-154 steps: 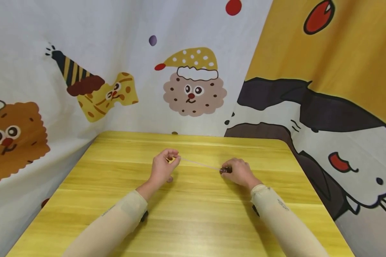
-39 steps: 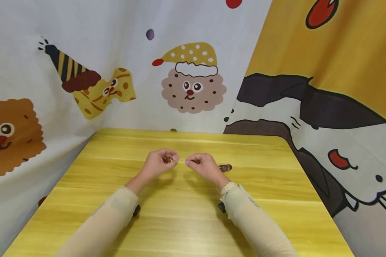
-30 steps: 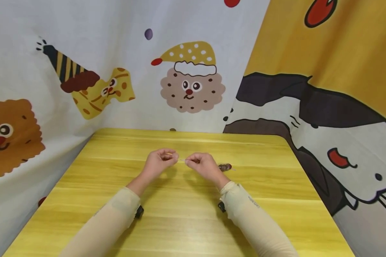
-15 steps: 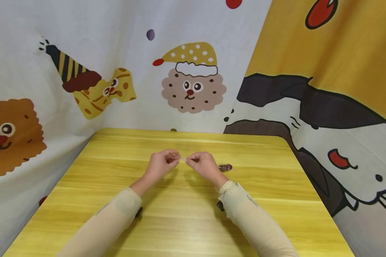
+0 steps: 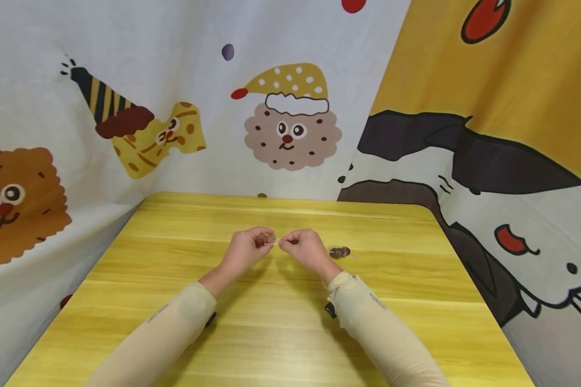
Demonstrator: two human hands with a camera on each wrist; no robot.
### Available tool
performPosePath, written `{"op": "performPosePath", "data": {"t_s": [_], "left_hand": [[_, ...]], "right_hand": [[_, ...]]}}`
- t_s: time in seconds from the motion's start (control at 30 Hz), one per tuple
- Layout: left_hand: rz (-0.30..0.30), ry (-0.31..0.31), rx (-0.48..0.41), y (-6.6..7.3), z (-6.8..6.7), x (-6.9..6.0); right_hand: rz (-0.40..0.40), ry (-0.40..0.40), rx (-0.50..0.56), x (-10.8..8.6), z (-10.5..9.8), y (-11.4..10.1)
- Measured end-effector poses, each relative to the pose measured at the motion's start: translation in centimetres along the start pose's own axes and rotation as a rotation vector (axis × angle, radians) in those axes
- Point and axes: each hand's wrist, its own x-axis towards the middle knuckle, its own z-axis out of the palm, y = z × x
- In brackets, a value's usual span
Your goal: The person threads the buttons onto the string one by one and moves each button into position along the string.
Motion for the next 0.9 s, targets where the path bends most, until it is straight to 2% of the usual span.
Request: {"op": "performPosePath", "data": {"t_s": [0.3, 0.63, 0.9], "left_hand": [[0.03, 0.015, 0.006, 0.09, 0.26, -0.05], [0.032, 0.038, -0.029, 0.27, 0.7, -0.06], [0.027, -0.001, -0.077, 0.62, 0.56, -0.14]], "right_hand": [[0.013, 0.005, 0.009, 0.02, 0.12, -0.09], [0.023, 0.02, 0.002, 0.1, 0.26, 0.09], [0.021, 0.03, 0.028, 0.06, 0.23, 0.0]]}}
